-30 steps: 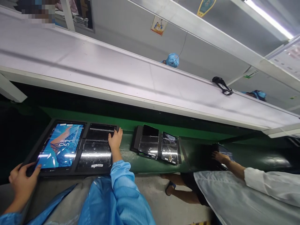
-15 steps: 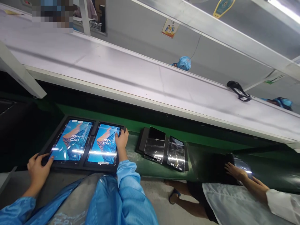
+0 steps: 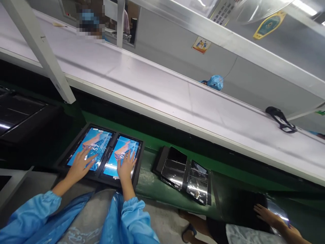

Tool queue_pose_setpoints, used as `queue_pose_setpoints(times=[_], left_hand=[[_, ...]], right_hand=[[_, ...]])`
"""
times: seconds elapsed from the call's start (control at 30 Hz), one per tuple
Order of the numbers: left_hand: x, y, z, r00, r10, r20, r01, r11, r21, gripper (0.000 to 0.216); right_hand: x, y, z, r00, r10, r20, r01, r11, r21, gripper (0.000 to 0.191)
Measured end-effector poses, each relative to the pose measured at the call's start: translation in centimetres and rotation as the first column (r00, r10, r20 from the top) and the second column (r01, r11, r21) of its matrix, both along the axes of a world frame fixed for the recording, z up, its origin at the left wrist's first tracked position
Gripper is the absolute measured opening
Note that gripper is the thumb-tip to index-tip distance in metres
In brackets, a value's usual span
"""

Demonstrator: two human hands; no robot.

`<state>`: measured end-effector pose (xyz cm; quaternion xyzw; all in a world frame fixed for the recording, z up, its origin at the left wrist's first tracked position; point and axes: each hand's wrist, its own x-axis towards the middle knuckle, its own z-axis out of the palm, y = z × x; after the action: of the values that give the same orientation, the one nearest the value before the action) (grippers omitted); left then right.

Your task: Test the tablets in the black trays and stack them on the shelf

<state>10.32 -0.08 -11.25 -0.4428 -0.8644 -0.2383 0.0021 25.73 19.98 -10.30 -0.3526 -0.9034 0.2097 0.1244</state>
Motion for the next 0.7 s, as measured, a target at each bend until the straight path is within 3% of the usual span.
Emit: queue_pose_setpoints(times=[0.1,0.17,0.27,0.37,0.47,0.57,0.63,0.7], left_hand=[[-0.8,3.7,0.5,0.991,-0.119,0.065,0.125,0.987,-0.103,0.043],[-2.4,4.2,0.9,0.996,-0.066,0.067,0.076,0.985,-0.156,0.043],[-5.6,1.3,1.7,0.982,0.191,0.006,-0.186,0.962,-0.202,0.046],[-7.3,-3.5,1.7,0.936,0.350,-0.032,-0.351,0.923,-0.158,0.051],[-5.3,-6.5,0.6,0.936,0.350,-0.016,-0.350,0.933,-0.084,0.054],[-1.3,-6.8,-1.0,0.890,0.445,0.094,-0.448,0.894,0.009,0.063],[0.8,-6.4,-1.6,0.839,0.519,0.166,-0.533,0.844,0.055,0.069],[1.8,-5.8,-1.7,0.817,0.539,0.204,-0.562,0.825,0.069,0.068]], right_hand=[[-0.6,-2.6,1.6,0.976,0.217,-0.022,-0.218,0.976,-0.026,0.041],[-0.1,-2.8,2.5,0.967,0.245,-0.063,-0.246,0.969,-0.003,0.038],[2.3,-0.9,2.3,0.992,0.021,-0.123,-0.020,1.000,0.009,0.037],[5.7,1.6,-0.1,0.956,-0.226,-0.186,0.214,0.973,-0.083,0.049],[8.4,2.7,-3.0,0.886,-0.407,-0.223,0.336,0.894,-0.296,0.070],[9.5,2.4,-4.7,0.838,-0.504,-0.209,0.369,0.805,-0.464,0.079],[9.5,2.0,-4.7,0.832,-0.515,-0.209,0.377,0.799,-0.468,0.078],[9.3,1.7,-4.2,0.855,-0.461,-0.236,0.357,0.855,-0.375,0.073]])
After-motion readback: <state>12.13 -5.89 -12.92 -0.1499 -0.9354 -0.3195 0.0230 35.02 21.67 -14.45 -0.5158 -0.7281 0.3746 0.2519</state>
